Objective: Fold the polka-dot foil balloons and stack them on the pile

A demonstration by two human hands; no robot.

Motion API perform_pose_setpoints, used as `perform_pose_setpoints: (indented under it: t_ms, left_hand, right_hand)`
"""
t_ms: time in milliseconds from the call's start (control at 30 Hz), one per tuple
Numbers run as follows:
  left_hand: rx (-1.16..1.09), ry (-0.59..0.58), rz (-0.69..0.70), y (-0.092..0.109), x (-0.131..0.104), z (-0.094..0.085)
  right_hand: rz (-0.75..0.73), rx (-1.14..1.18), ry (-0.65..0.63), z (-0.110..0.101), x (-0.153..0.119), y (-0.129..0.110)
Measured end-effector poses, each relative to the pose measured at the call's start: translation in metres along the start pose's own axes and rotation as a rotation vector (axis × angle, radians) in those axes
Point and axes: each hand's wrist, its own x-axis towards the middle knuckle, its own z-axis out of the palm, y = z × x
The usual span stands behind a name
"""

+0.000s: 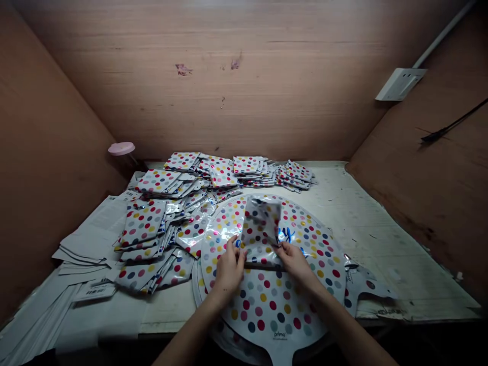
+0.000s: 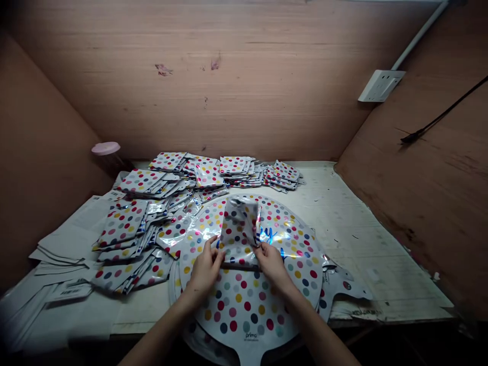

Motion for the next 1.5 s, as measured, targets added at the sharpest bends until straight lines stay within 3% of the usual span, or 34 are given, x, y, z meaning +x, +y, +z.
perform_pose_setpoints:
  t_ms: [67,133,200,233,300,333,400,467,533,633,667,767,867,967,1033,1100,1167,1400,1500]
  left_hand:
    - [0.068,0.002,-0.04,0.005,0.003,0.005]
    - [0.134,-0.003,-0.075,0.008,0.005,0.009]
    - [0.177,-0.011,-0.095,0.01,0.005,0.011]
    - [0.193,-0.015,-0.097,0.011,0.006,0.011]
    - [0.228,-0.024,-0.098,0.013,0.006,0.01]
    - [0.248,-0.03,-0.102,0.015,0.007,0.009]
    - [0.287,-0.057,-0.11,0.018,0.008,0.006]
    - [0.318,-0.088,-0.108,0.02,0.009,0.005]
    - [0.346,-0.101,-0.092,0.021,0.01,0.004]
    - [0.36,-0.095,-0.054,0.02,0.01,0.008]
    - [0.349,-0.095,-0.041,0.019,0.009,0.009]
    - [0.314,-0.071,0.014,0.019,0.004,0.008]
    - [0.369,-0.1,0.303,0.013,-0.001,-0.006]
    - [0.403,-0.282,0.733,-0.003,-0.004,-0.028]
    - [0.368,-0.353,0.9,-0.017,-0.008,-0.036]
    - [0.315,-0.336,0.962,-0.03,-0.016,-0.038]
    - [0.266,-0.282,0.945,-0.039,-0.028,-0.035]
    - [0.178,-0.279,0.651,-0.045,-0.056,-0.031]
    - [0.109,-0.202,0.418,-0.039,-0.051,-0.031]
  right_hand:
    - [0.025,-0.041,0.049,0.0,-0.002,-0.005]
    - [-0.023,-0.204,0.234,0.003,-0.009,-0.012]
    - [-0.205,-0.454,0.377,0.009,-0.01,-0.023]
    - [-0.322,-0.579,0.367,0.014,-0.006,-0.029]
    - [-0.49,-0.758,0.169,0.023,0.015,-0.038]
    - [-0.506,-0.819,0.045,0.026,0.029,-0.041]
    - [-0.41,-0.897,-0.122,0.026,0.058,-0.045]
    - [-0.26,-0.931,-0.147,0.017,0.073,-0.046]
    - [-0.271,-0.944,-0.101,0.004,0.064,-0.045]
    - [-0.599,-0.94,-0.162,-0.009,0.02,-0.034]
    - [-0.672,-0.948,-0.2,-0.008,0.004,-0.027]
    - [-0.725,-1.056,-0.118,0.004,-0.026,-0.007]
    - [-0.824,-1.092,0.0,0.017,-0.037,0.003]
    - [-0.923,-0.95,0.015,0.014,-0.054,-0.001]
    - [-0.913,-0.836,-0.098,0.006,-0.073,-0.005]
    - [-0.85,-0.742,-0.267,-0.001,-0.091,-0.005]
    - [-0.793,-0.666,-0.365,-0.003,-0.101,0.001]
    - [-0.947,-0.44,-0.32,0.004,-0.084,0.025]
    - [-0.717,-0.227,-0.308,0.002,-0.065,0.014]
